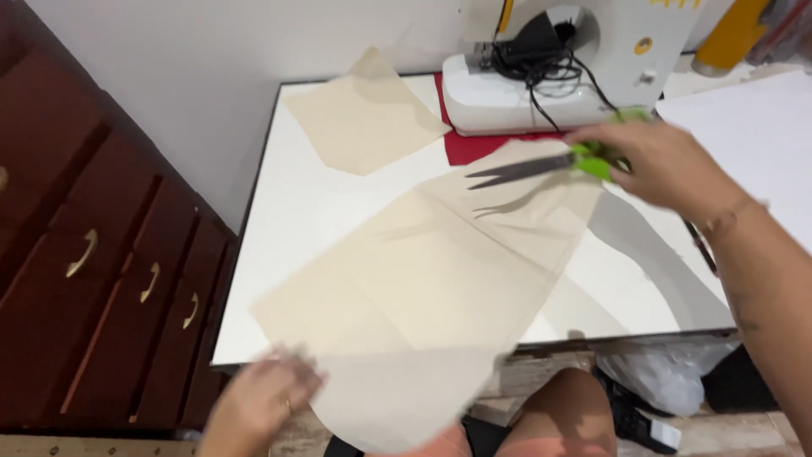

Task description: The person cuts a large piece of beige fabric into smaller strips using green scissors. They work while seated with the fabric on their lap, occasionally adjusting the material and placing cut pieces on the table.

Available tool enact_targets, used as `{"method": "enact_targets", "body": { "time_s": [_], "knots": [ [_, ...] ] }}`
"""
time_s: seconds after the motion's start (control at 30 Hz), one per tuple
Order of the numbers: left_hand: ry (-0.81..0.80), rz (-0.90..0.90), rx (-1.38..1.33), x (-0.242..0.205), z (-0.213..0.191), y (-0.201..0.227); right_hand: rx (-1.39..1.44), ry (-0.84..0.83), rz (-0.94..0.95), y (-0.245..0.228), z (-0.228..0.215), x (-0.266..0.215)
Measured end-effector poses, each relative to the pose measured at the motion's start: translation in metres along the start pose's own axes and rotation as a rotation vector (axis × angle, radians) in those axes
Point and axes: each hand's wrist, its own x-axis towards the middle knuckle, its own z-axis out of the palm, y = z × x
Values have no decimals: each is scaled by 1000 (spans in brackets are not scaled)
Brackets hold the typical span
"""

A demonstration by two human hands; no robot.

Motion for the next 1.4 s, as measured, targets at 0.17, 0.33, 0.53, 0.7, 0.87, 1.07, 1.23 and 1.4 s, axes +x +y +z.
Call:
{"method": "enact_targets", "body": {
  "time_s": [0.17,0.33,0.53,0.7,0.87,1.07,1.23,1.4],
  "knots": [
    [-16,362,-136,3,83,65,-130,578,-403,-1,-17,93],
    [-24,236,-445,104,103,152,52,324,-69,-25,16,111],
    [-402,140,-715,183,91,142,233,115,-15,55,94,36],
    [-148,184,-504,239,137,69,286,54,122,102,128,-49],
    [-793,-264,-168,285,133,53,289,-160,177,115,109,-94],
    [-618,-189,20,286,160,43,236,32,683,196,46,-142],
    [-843,-255,145,292,174,31,443,737,1068,306,84,-219],
    [-468,-198,2,292,199,7,1068,776,1357,357,105,-229]
  ]
}}
